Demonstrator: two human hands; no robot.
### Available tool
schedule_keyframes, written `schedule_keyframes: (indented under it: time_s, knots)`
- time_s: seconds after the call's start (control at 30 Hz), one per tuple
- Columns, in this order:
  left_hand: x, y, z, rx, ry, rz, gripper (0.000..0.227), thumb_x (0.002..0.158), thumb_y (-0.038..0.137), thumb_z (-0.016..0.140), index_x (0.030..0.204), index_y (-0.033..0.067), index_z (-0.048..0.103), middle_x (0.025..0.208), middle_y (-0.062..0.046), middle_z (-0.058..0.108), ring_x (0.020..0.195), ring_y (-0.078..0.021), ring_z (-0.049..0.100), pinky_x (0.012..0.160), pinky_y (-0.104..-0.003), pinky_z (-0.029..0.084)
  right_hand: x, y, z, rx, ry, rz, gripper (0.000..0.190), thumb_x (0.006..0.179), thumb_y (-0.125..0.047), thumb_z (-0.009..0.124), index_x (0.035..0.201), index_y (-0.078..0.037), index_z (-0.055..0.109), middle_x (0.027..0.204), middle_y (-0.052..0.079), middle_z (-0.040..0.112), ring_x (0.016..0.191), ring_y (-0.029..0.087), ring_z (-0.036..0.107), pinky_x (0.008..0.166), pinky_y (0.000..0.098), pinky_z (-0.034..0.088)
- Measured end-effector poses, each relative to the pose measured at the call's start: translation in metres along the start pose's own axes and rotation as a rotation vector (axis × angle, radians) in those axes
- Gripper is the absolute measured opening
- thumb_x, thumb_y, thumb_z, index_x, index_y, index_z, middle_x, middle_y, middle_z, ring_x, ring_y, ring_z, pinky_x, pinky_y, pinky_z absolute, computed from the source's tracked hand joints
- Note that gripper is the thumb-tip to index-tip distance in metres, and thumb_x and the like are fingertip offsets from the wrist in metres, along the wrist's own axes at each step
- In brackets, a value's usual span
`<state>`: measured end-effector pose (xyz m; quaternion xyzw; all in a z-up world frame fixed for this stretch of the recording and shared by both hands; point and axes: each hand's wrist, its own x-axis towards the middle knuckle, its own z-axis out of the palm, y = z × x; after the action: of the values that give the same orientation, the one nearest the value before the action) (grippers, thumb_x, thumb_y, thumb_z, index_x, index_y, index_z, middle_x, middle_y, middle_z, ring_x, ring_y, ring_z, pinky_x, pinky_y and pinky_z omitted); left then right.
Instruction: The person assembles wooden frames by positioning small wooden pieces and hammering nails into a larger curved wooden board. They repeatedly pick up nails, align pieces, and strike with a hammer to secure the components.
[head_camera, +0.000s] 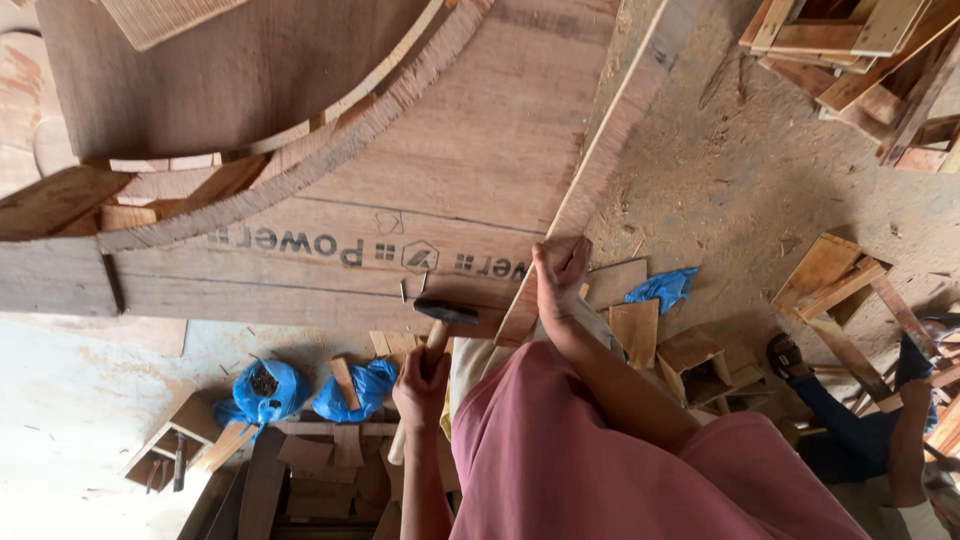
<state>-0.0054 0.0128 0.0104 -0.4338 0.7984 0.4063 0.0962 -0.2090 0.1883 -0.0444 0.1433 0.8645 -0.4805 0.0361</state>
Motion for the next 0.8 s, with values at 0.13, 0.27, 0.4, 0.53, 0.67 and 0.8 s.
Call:
schedule_keyframes:
  time_s: [0.13,0.27,0.4,0.53,0.67,0.8]
  knots:
    - [-0.004,-0.005,-0.002,0.016,0.066,0.052,0.035,0.079,0.027,0.085,0.106,0.0088,0.071,0.081,-0.015,0.072,0.072,-0.034,0.072,0.063,-0.041,0.056,-0.005,0.01,0.0,-0.07,0.008,-0.087,0.077,0.088,-0.044,0.078,0.136,0.007,0.047,0.128,0.024,0.05,0.12,0.039,0.051,0.105,0.0517,0.042]
    - [-0.002,-0.019,-0.011,-0.041,0.115,0.035,0.033,0.081,0.026,0.084,0.105,0.0081,0.071,0.082,-0.014,0.073,0.073,-0.0321,0.073,0.065,-0.04,0.057,-0.009,0.021,-0.001,-0.182,-0.055,-0.075,0.075,0.091,-0.046,0.079,0.139,0.004,0.051,0.134,0.025,0.05,0.129,0.039,0.053,0.11,0.0533,0.045]
    - [0.0,-0.036,-0.025,-0.085,0.172,-0.027,0.035,0.081,0.027,0.083,0.107,0.0069,0.071,0.082,-0.015,0.072,0.072,-0.031,0.073,0.066,-0.039,0.058,-0.008,0.037,0.0,-0.222,-0.055,-0.132,0.09,0.094,-0.048,0.08,0.153,0.006,0.039,0.152,0.03,0.035,0.141,0.045,0.04,0.114,0.0552,0.041]
    - [0.0,-0.054,-0.037,-0.108,0.233,-0.04,0.037,0.081,0.027,0.084,0.109,0.0069,0.071,0.085,-0.014,0.073,0.075,-0.0304,0.074,0.068,-0.038,0.058,-0.001,0.052,0.001,-0.312,-0.075,-0.104,0.101,0.092,-0.061,0.076,0.157,0.004,0.035,0.154,0.03,0.033,0.143,0.045,0.04,0.11,0.0571,0.046]
    - [-0.008,-0.064,-0.047,-0.132,0.241,-0.06,0.037,0.082,0.027,0.084,0.11,0.0072,0.072,0.09,-0.014,0.075,0.079,-0.0308,0.075,0.071,-0.039,0.058,0.004,0.049,0.001,-0.522,-0.037,-0.156,0.104,0.099,-0.07,0.071,0.167,0.0,0.034,0.162,0.037,0.017,0.149,0.054,0.026,0.106,0.0668,0.044]
    - [-0.014,-0.071,-0.053,-0.13,0.225,-0.093,0.036,0.082,0.031,0.083,0.109,0.0091,0.071,0.092,-0.012,0.076,0.081,-0.0302,0.076,0.072,-0.039,0.059,0.003,0.027,-0.001,-0.345,-0.104,-0.146,0.104,0.088,-0.078,0.066,0.157,-0.006,0.038,0.143,0.024,0.039,0.136,0.039,0.051,0.096,0.0577,0.056]
